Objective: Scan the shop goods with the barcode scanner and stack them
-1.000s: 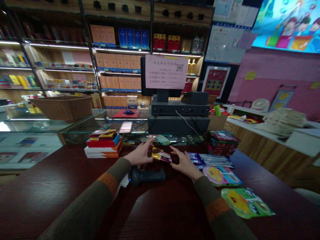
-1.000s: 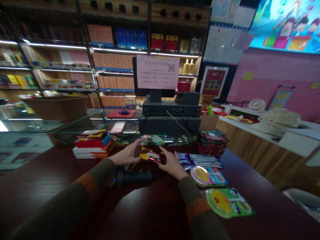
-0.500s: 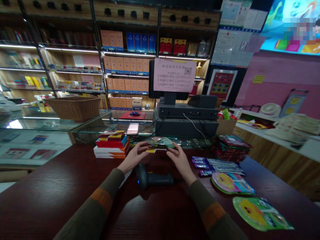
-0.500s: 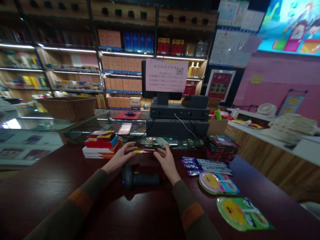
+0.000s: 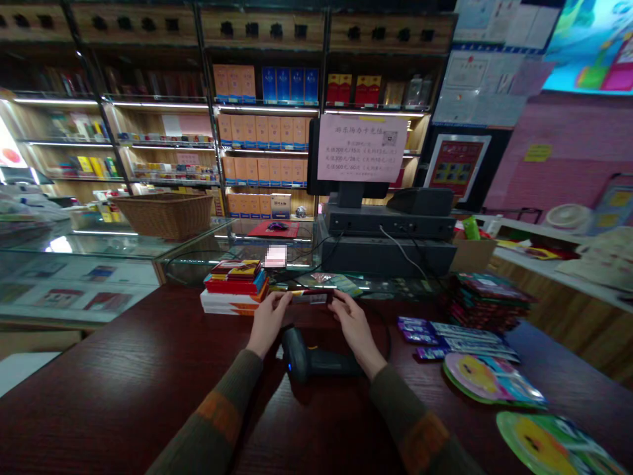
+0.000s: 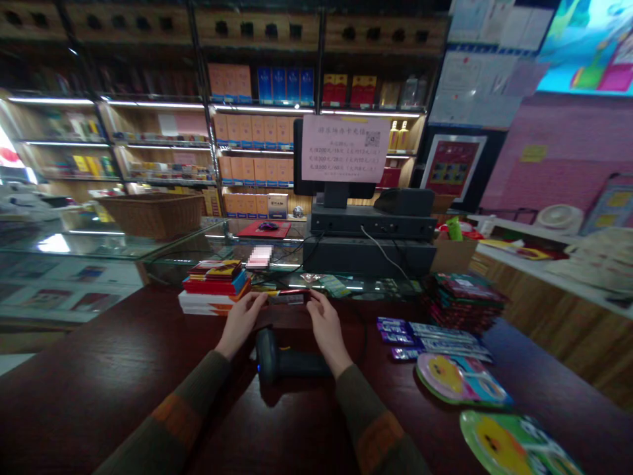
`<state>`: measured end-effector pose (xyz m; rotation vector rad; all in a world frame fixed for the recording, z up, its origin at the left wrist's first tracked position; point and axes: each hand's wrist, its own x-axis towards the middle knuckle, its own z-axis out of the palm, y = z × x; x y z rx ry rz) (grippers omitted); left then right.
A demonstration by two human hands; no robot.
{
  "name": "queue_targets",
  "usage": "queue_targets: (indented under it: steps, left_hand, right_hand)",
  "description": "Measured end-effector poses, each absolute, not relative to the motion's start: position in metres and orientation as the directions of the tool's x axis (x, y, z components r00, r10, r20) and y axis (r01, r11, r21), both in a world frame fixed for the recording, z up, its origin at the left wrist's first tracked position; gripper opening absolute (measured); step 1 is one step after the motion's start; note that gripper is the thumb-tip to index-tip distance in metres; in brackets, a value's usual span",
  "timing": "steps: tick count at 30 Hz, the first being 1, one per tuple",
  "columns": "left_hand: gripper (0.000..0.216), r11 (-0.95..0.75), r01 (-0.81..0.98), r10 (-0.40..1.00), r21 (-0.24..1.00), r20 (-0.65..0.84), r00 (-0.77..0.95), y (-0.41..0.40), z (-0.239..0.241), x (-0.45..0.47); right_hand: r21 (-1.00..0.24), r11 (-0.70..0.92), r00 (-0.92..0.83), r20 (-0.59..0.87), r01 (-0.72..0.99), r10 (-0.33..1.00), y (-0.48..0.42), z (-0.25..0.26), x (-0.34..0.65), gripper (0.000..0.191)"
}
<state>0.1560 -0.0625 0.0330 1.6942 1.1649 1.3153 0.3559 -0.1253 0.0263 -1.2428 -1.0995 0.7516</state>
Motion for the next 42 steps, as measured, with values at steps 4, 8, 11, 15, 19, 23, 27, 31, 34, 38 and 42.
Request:
queue_targets:
  steps: [4, 8, 11, 15, 19, 23, 27, 31, 34, 38, 42]
  left_hand:
    - [0.046, -0.345, 0.241, 0.935, 0.907, 0.353, 0.01, -0.062, 0.031, 0.157]
    - [0.038, -0.353, 0.301, 0.924, 0.886, 0.381, -0.037, -0.063, 0.026, 0.157]
    - [0.04, -0.357, 0.4, 0.918, 0.844, 0.396, -0.017, -0.065, 0.023, 0.158]
    - [0.07, -0.47, 0.489, 0.873, 0.735, 0.469, 0.136, -0.066, 0.02, 0.155]
    - [0.093, -0.636, 0.633, 0.734, 0.442, 0.599, 0.32, -0.065, 0.023, 0.149]
    - [0.098, -0.621, 0.76, 0.658, 0.191, 0.654, 0.373, -0.067, 0.031, 0.144]
    - [0.085, -0.553, 0.827, 0.639, 0.1, 0.689, 0.343, -0.071, 0.034, 0.143]
    - [0.071, -0.521, 0.85, 0.64, 0.078, 0.695, 0.328, -0.073, 0.032, 0.141]
    - [0.067, -0.517, 0.852, 0.64, 0.084, 0.698, 0.32, -0.074, 0.032, 0.139]
    - [0.061, -0.528, 0.845, 0.623, 0.081, 0.714, 0.321, -0.076, 0.034, 0.135]
    - [0.057, -0.578, 0.813, 0.578, 0.067, 0.737, 0.35, -0.075, 0.036, 0.131]
  right_hand:
    - [-0.961, 0.228, 0.3, 0.265, 0.154, 0.916, -0.125, 0.023, 0.352, 0.058]
    - [-0.939, 0.252, 0.231, 0.305, 0.233, 0.924, -0.125, 0.02, 0.348, 0.063]
    - [-0.917, 0.25, 0.171, 0.313, 0.311, 0.934, -0.124, 0.015, 0.349, 0.067]
    - [-0.89, 0.227, 0.171, 0.314, 0.396, 0.934, -0.121, 0.01, 0.354, 0.072]
    - [-0.884, 0.181, 0.214, 0.295, 0.432, 0.931, -0.121, 0.011, 0.356, 0.075]
    - [-0.873, 0.205, 0.182, 0.311, 0.443, 0.933, -0.125, 0.016, 0.352, 0.073]
    - [-0.875, 0.222, 0.163, 0.317, 0.43, 0.934, -0.129, 0.02, 0.346, 0.072]
    - [-0.887, 0.216, 0.162, 0.303, 0.408, 0.939, -0.13, 0.02, 0.344, 0.071]
    - [-0.899, 0.198, 0.16, 0.279, 0.392, 0.947, -0.13, 0.02, 0.345, 0.073]
    - [-0.908, 0.198, 0.141, 0.265, 0.37, 0.954, -0.131, 0.02, 0.347, 0.071]
    - [-0.913, 0.201, 0.143, 0.265, 0.355, 0.953, -0.133, 0.021, 0.348, 0.069]
